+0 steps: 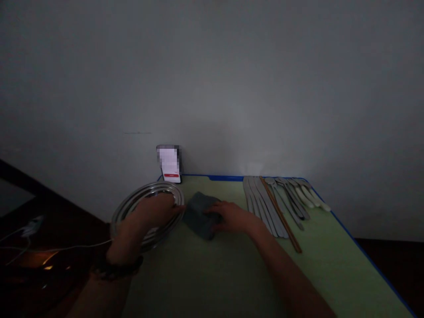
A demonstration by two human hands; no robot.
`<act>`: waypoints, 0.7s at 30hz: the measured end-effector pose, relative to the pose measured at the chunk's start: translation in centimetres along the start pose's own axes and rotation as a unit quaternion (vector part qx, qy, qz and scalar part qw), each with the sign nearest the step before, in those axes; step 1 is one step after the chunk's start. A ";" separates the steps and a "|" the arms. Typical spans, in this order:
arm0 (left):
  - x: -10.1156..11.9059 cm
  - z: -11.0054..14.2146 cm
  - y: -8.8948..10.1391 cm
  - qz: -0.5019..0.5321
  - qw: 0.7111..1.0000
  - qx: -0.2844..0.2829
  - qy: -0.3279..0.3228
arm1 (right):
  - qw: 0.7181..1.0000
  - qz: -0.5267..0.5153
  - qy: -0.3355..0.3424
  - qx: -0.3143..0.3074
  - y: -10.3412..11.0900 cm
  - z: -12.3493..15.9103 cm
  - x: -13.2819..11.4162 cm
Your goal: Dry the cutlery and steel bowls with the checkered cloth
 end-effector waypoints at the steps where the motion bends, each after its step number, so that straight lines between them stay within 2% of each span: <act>1: 0.4 0.3 0.0 -0.016 0.999 -0.024 -0.015 | 1.000 0.010 -0.004 -0.004 -0.2 0.0 0.0; 4: 0.9 0.9 0.4 -0.061 0.993 -0.085 -0.053 | 0.998 0.065 -0.010 0.017 -0.6 0.0 0.1; 7: 0.0 1.2 1.6 -0.086 0.989 -0.093 -0.073 | 0.992 0.113 -0.010 0.054 -0.2 -0.4 0.3; 8: -0.5 1.3 2.2 -0.099 0.989 -0.079 -0.072 | 0.992 0.111 -0.010 0.065 0.4 -0.3 0.4; 10: -1.7 1.6 3.8 -0.125 0.991 -0.041 -0.029 | 0.993 0.075 -0.016 0.094 2.0 0.0 0.7; 13: -2.2 2.5 5.7 -0.084 0.994 -0.040 -0.056 | 0.978 0.007 -0.051 0.202 5.5 1.3 1.7; 14: -2.0 2.7 6.3 -0.033 0.995 -0.040 -0.085 | 0.966 -0.021 -0.062 0.249 6.6 1.8 2.1; 17: -1.0 3.0 7.7 0.021 0.989 0.042 -0.143 | 0.912 -0.160 -0.093 0.367 8.7 2.9 3.5; 21: 1.7 2.5 7.7 0.025 0.954 0.197 -0.225 | 0.803 -0.413 -0.104 0.417 8.8 3.2 5.3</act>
Point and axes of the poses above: each hand's wrist, its own z-axis away from the middle knuckle, its own y-axis out of the back of the hand, x = y × z, the point moved 4 cm from there along -z, towards the middle knuckle
